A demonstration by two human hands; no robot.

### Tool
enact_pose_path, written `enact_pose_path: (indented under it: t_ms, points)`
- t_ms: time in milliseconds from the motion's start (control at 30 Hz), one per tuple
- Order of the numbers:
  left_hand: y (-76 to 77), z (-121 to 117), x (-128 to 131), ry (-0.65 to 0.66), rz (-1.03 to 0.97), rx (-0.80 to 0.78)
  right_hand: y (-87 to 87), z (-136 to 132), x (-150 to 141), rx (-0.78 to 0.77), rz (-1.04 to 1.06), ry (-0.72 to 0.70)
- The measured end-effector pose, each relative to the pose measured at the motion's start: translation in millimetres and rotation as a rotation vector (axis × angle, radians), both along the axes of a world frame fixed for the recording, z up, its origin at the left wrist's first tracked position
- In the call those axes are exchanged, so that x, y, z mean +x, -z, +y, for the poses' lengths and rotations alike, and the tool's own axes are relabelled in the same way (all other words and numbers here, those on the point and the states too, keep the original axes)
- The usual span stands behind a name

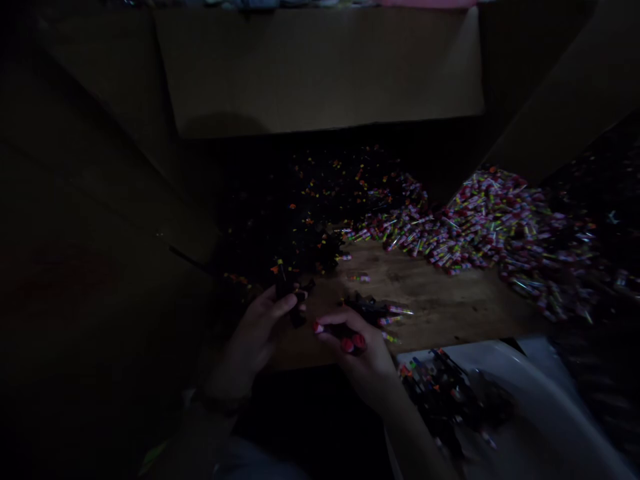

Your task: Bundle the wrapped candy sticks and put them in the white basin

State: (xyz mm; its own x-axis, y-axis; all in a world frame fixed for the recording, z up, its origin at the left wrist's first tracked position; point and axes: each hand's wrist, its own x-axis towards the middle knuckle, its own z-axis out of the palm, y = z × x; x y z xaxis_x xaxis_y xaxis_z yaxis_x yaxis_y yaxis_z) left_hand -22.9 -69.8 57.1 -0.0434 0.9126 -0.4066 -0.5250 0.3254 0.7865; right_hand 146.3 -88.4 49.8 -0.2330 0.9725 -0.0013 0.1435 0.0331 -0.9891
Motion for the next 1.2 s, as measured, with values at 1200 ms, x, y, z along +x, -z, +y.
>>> enact_pose_path:
  t_ms: [1200]
  points:
    - [25.3,-7,11,0.056,0.361,0.19,26.1,-6,13,-0.279,-0.056,0.245]
